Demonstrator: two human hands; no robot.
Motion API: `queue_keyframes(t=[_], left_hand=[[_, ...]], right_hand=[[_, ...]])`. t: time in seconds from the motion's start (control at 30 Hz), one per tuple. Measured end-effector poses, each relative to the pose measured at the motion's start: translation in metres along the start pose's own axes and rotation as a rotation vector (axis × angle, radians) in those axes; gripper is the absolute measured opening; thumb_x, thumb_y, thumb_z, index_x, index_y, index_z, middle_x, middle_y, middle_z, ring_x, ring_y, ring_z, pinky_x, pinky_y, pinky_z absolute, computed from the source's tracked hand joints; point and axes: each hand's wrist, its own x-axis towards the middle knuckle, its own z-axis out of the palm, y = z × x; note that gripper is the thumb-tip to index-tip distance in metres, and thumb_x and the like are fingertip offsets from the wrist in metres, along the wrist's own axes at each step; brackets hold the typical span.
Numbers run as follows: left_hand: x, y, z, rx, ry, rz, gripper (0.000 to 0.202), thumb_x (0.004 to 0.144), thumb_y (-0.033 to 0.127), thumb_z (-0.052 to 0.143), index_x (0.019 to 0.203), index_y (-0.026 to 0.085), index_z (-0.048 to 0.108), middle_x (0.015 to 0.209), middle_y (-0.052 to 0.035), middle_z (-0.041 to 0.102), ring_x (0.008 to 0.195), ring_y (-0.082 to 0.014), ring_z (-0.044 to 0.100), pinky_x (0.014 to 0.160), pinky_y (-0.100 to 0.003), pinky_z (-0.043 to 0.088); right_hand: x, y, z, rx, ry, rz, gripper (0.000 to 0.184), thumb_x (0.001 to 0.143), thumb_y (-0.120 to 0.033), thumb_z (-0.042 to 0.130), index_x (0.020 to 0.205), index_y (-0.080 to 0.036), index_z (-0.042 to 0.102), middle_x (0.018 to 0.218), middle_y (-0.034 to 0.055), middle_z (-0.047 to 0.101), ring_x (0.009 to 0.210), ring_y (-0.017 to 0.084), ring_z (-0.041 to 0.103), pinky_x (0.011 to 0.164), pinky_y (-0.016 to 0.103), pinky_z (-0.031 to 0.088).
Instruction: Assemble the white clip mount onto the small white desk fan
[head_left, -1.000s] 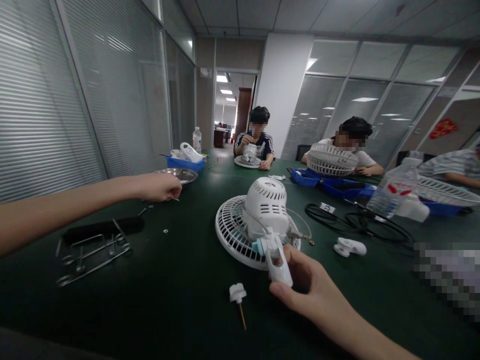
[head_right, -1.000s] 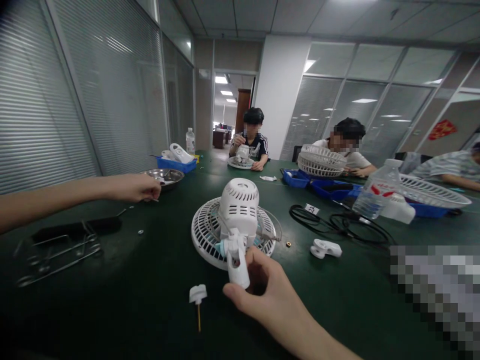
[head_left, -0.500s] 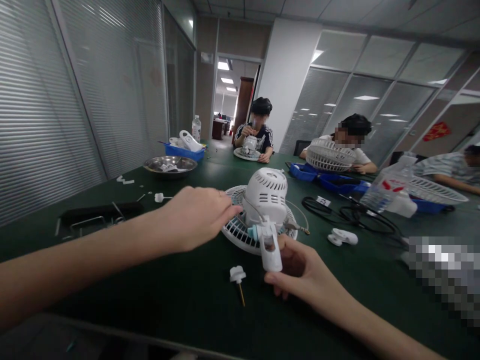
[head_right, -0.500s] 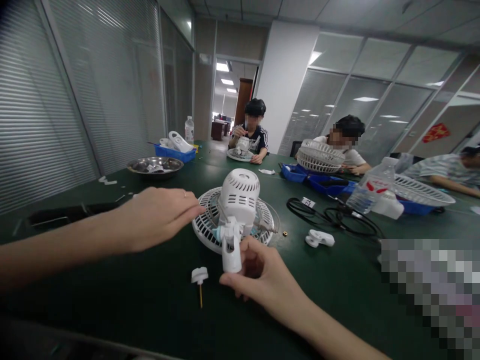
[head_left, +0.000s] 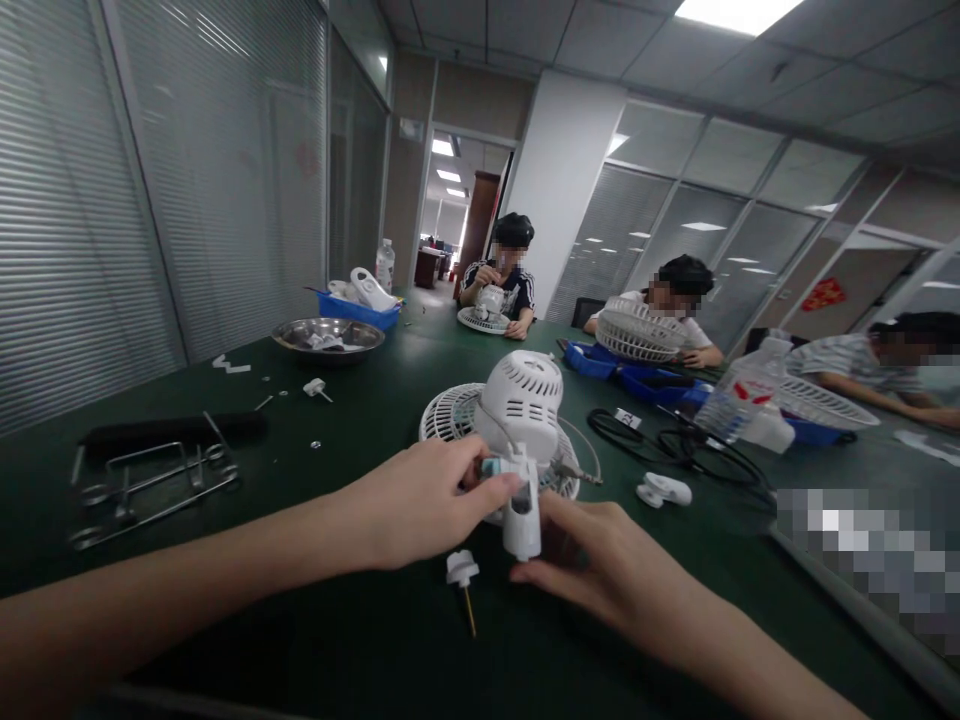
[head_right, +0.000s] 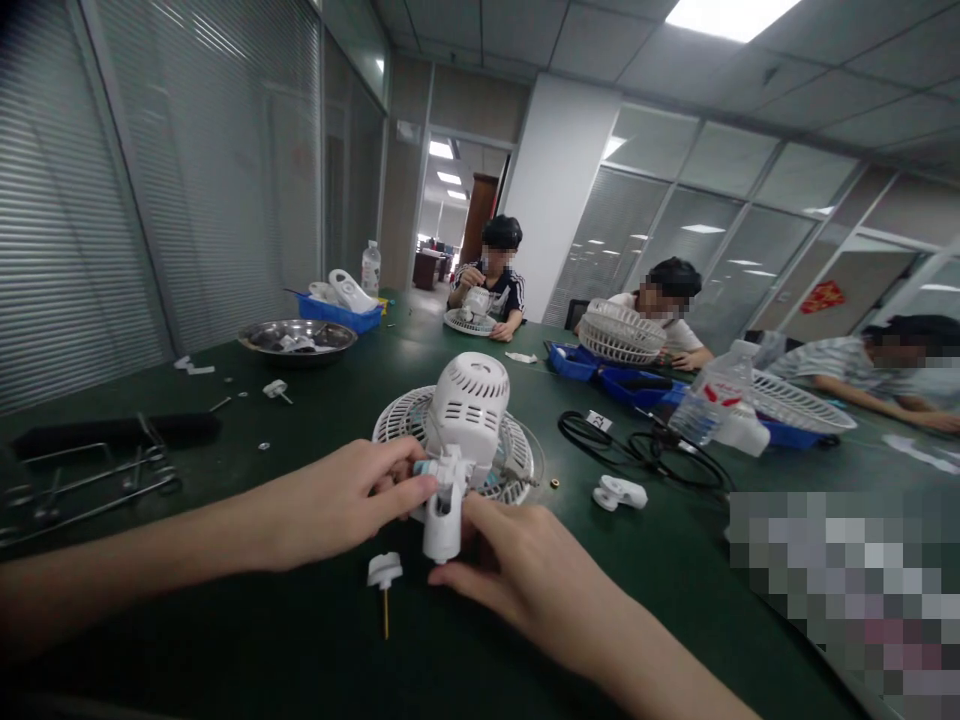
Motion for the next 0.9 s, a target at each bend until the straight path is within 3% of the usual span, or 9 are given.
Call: queue_keyframes(t=[0.13, 0.27, 0.37, 0.57, 0.63, 0.77, 0.9], left_hand=[[-0.006, -0.004, 0.003, 0.042, 0.052, -0.001, 0.050, 0.087, 0.059, 0.045, 0.112, 0.017, 0.057, 0.080, -0.0052, 0.069, 0.069, -0.0219, 0.063, 0.056, -0.028, 0.038], [-0.005, -0.016, 0.008, 0.167, 0.183, -0.003, 0.044, 0.083, 0.056, 0.050, 0.109, 0.022, 0.056, 0.082, -0.0055, 0.070, 0.069, -0.0251, 0.065, 0.055, -0.029, 0.038], [-0.001, -0.023, 0.009, 0.224, 0.199, -0.011, 0.033, 0.088, 0.051, 0.043, 0.100, 0.023, 0.054, 0.084, -0.0061, 0.070, 0.071, -0.0263, 0.066, 0.053, -0.030, 0.038], [0.008, -0.028, 0.011, 0.375, 0.307, -0.041, 0.026, 0.091, 0.039, 0.033, 0.098, 0.020, 0.050, 0.092, -0.0101, 0.068, 0.082, -0.0312, 0.067, 0.068, -0.039, 0.045], [0.011, -0.030, 0.011, 0.400, 0.337, -0.078, 0.026, 0.091, 0.037, 0.032, 0.102, 0.020, 0.048, 0.094, -0.0106, 0.068, 0.083, -0.0326, 0.067, 0.068, -0.040, 0.046], [0.017, -0.034, 0.010, 0.405, 0.377, -0.169, 0.028, 0.091, 0.036, 0.031, 0.108, 0.020, 0.045, 0.093, -0.0096, 0.068, 0.081, -0.0326, 0.067, 0.067, -0.040, 0.045], [0.022, -0.037, 0.009, 0.336, 0.407, -0.178, 0.024, 0.088, 0.032, 0.035, 0.106, 0.021, 0.046, 0.101, -0.0095, 0.065, 0.087, -0.0287, 0.065, 0.073, -0.037, 0.045]], right_hand=[[0.015, -0.003, 0.026, -0.003, 0.085, -0.091, 0.015, 0.095, -0.026, 0.046, 0.084, -0.018, 0.052, 0.069, -0.0016, 0.056, 0.057, 0.010, 0.050, 0.056, 0.022, 0.038], [0.028, -0.003, 0.043, 0.022, 0.089, -0.130, 0.010, 0.092, -0.024, 0.046, 0.085, -0.018, 0.051, 0.068, -0.0016, 0.055, 0.055, 0.009, 0.047, 0.053, 0.022, 0.036], [0.028, -0.007, 0.039, 0.099, 0.075, -0.118, 0.009, 0.094, -0.022, 0.043, 0.098, -0.019, 0.051, 0.075, -0.0004, 0.059, 0.061, 0.011, 0.052, 0.057, 0.023, 0.040], [0.018, -0.014, 0.030, -0.054, -0.034, -0.196, 0.043, 0.092, -0.041, 0.052, 0.132, -0.024, 0.047, 0.101, 0.0051, 0.063, 0.083, 0.018, 0.060, 0.071, 0.031, 0.045], [0.017, -0.016, 0.030, -0.109, -0.076, -0.232, 0.049, 0.090, -0.046, 0.055, 0.134, -0.027, 0.047, 0.107, 0.0061, 0.061, 0.087, 0.020, 0.059, 0.070, 0.032, 0.045], [0.018, -0.017, 0.030, -0.129, -0.095, -0.204, 0.038, 0.094, -0.037, 0.049, 0.130, -0.026, 0.051, 0.108, 0.0053, 0.059, 0.086, 0.018, 0.058, 0.068, 0.030, 0.045], [0.016, -0.015, 0.030, -0.092, -0.092, -0.201, 0.036, 0.094, -0.033, 0.049, 0.129, -0.025, 0.051, 0.109, 0.0051, 0.059, 0.088, 0.017, 0.058, 0.073, 0.030, 0.046]])
